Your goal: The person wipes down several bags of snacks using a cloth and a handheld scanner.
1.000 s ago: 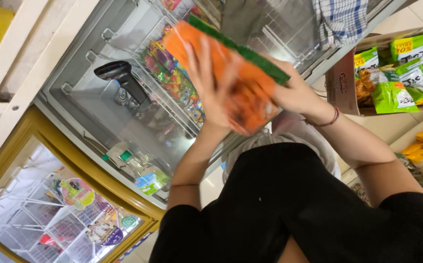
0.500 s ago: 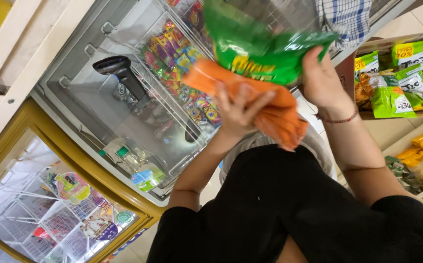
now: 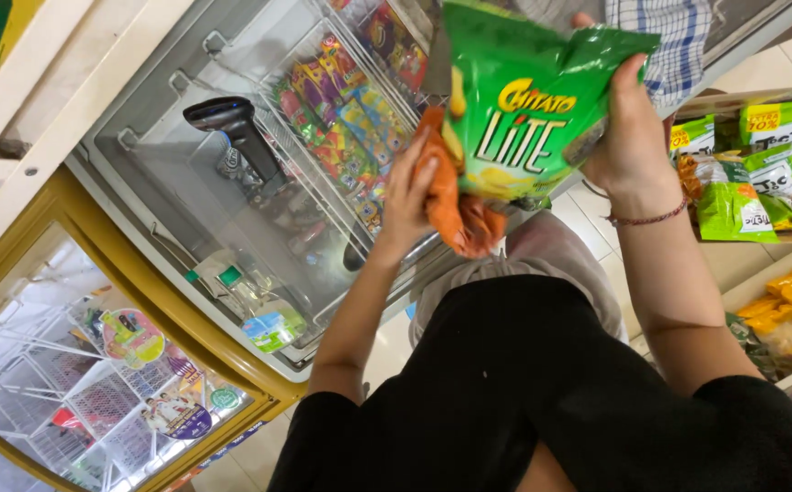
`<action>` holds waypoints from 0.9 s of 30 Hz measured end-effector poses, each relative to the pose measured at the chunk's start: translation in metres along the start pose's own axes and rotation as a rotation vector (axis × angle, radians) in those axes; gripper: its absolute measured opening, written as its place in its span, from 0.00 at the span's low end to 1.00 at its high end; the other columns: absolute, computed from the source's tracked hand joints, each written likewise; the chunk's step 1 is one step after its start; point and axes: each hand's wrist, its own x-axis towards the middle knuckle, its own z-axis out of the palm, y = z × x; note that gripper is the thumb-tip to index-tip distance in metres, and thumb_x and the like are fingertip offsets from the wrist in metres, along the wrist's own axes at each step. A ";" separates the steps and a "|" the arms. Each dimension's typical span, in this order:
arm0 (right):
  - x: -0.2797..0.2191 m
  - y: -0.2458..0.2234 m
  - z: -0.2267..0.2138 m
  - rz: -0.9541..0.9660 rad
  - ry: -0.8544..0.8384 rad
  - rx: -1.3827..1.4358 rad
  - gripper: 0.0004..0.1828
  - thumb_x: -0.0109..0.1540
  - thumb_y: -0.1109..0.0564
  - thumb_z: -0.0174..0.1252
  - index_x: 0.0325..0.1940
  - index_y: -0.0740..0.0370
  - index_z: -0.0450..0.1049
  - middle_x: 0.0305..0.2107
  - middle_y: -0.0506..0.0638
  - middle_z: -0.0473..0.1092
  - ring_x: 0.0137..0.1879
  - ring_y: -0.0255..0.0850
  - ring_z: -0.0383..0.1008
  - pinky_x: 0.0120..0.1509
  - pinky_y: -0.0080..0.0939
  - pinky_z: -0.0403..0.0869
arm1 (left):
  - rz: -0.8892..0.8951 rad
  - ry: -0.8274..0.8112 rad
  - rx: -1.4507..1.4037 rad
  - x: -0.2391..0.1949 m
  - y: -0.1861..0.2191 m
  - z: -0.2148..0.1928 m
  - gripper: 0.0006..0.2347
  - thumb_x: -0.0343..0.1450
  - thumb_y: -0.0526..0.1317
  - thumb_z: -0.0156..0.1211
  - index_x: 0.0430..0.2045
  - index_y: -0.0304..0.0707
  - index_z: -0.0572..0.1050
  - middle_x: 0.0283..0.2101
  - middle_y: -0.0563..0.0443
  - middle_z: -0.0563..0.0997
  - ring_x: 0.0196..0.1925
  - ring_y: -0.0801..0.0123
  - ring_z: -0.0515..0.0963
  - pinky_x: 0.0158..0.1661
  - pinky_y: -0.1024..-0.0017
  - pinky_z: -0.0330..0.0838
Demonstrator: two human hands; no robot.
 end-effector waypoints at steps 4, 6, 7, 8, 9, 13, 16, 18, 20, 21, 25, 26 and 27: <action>0.013 0.011 -0.014 -0.037 0.001 0.049 0.40 0.73 0.31 0.44 0.80 0.59 0.55 0.69 0.52 0.65 0.75 0.45 0.66 0.82 0.51 0.68 | -0.127 -0.130 0.298 -0.064 -0.121 0.002 0.39 0.59 0.50 0.78 0.66 0.46 0.67 0.65 0.42 0.70 0.65 0.48 0.71 0.65 0.47 0.66; 0.018 0.021 -0.020 -0.070 0.020 0.043 0.38 0.74 0.31 0.43 0.78 0.60 0.58 0.69 0.53 0.65 0.75 0.45 0.67 0.82 0.51 0.68 | -0.263 -0.279 0.767 -0.092 -0.197 0.005 0.34 0.73 0.39 0.71 0.78 0.62 0.65 0.74 0.54 0.70 0.62 0.69 0.70 0.55 0.69 0.57; 0.019 0.024 -0.021 -0.074 0.020 0.042 0.38 0.74 0.31 0.43 0.78 0.60 0.58 0.69 0.53 0.65 0.75 0.45 0.67 0.82 0.51 0.68 | -0.260 -0.277 0.766 -0.034 -0.151 -0.010 0.34 0.73 0.39 0.71 0.78 0.62 0.65 0.74 0.54 0.70 0.62 0.69 0.70 0.55 0.69 0.57; 0.019 0.026 -0.022 -0.051 0.046 0.048 0.37 0.74 0.31 0.42 0.77 0.61 0.59 0.69 0.53 0.66 0.74 0.45 0.68 0.82 0.50 0.69 | -0.416 -0.387 0.831 0.029 -0.097 -0.029 0.42 0.61 0.50 0.76 0.74 0.59 0.64 0.73 0.43 0.66 0.67 0.57 0.67 0.60 0.56 0.55; 0.021 0.028 -0.023 -0.035 0.071 0.051 0.37 0.75 0.32 0.40 0.76 0.61 0.59 0.69 0.54 0.66 0.74 0.44 0.70 0.81 0.50 0.71 | -0.567 -0.495 0.889 0.091 -0.034 -0.056 0.51 0.48 0.61 0.81 0.69 0.57 0.62 0.72 0.33 0.62 0.72 0.45 0.64 0.64 0.43 0.54; 0.015 0.051 -0.052 0.091 0.193 -0.266 0.37 0.74 0.32 0.33 0.69 0.65 0.65 0.55 0.57 0.70 0.56 0.44 0.74 0.61 0.47 0.75 | -0.337 -0.126 0.006 0.095 -0.026 -0.040 0.47 0.61 0.41 0.75 0.78 0.46 0.54 0.78 0.32 0.58 0.81 0.46 0.58 0.77 0.58 0.49; 0.015 0.080 -0.077 -0.073 0.042 -1.115 0.37 0.77 0.34 0.28 0.68 0.70 0.63 0.40 0.55 0.65 0.34 0.39 0.73 0.41 0.36 0.77 | -0.236 0.054 -0.500 0.122 0.023 -0.018 0.44 0.65 0.39 0.73 0.77 0.44 0.53 0.73 0.40 0.63 0.76 0.58 0.63 0.75 0.65 0.53; 0.014 0.050 -0.023 0.246 0.115 -0.552 0.33 0.74 0.37 0.40 0.58 0.70 0.72 0.32 0.50 0.72 0.31 0.35 0.70 0.29 0.35 0.69 | -0.527 0.264 -0.694 0.122 0.032 0.005 0.19 0.70 0.31 0.69 0.55 0.33 0.70 0.50 0.47 0.79 0.47 0.70 0.79 0.51 0.73 0.74; 0.013 0.082 -0.054 0.179 0.174 -0.546 0.29 0.73 0.40 0.44 0.60 0.70 0.71 0.32 0.51 0.72 0.30 0.36 0.70 0.30 0.35 0.70 | -0.595 0.376 -0.653 0.125 0.027 0.018 0.12 0.71 0.30 0.69 0.45 0.31 0.75 0.41 0.51 0.80 0.41 0.74 0.78 0.44 0.75 0.73; 0.011 0.099 -0.069 0.143 0.236 -0.531 0.27 0.73 0.43 0.49 0.62 0.71 0.70 0.31 0.52 0.71 0.30 0.37 0.70 0.32 0.36 0.70 | -0.697 0.485 -0.607 0.124 0.027 0.024 0.04 0.71 0.29 0.68 0.36 0.30 0.79 0.32 0.54 0.80 0.35 0.77 0.77 0.37 0.78 0.71; 0.015 0.035 -0.011 -0.314 0.095 -0.698 0.38 0.59 0.47 0.67 0.67 0.69 0.66 0.43 0.53 0.73 0.44 0.40 0.72 0.48 0.39 0.71 | -0.709 0.621 -0.645 0.135 0.029 0.030 0.03 0.72 0.29 0.68 0.35 0.28 0.79 0.34 0.55 0.81 0.36 0.78 0.78 0.38 0.78 0.72; 0.016 0.031 -0.009 -0.367 0.040 -0.790 0.42 0.52 0.48 0.73 0.65 0.69 0.67 0.45 0.54 0.75 0.48 0.41 0.75 0.54 0.41 0.72 | -0.719 0.666 -0.741 0.142 0.033 0.029 0.03 0.72 0.29 0.67 0.35 0.29 0.79 0.33 0.54 0.82 0.34 0.77 0.79 0.37 0.78 0.73; 0.015 0.027 -0.006 -0.416 -0.017 -0.881 0.46 0.46 0.48 0.79 0.62 0.69 0.68 0.47 0.56 0.77 0.53 0.43 0.78 0.60 0.43 0.73 | -0.731 0.713 -0.835 0.147 0.039 0.026 0.03 0.72 0.30 0.66 0.35 0.29 0.79 0.32 0.52 0.83 0.31 0.75 0.80 0.35 0.77 0.73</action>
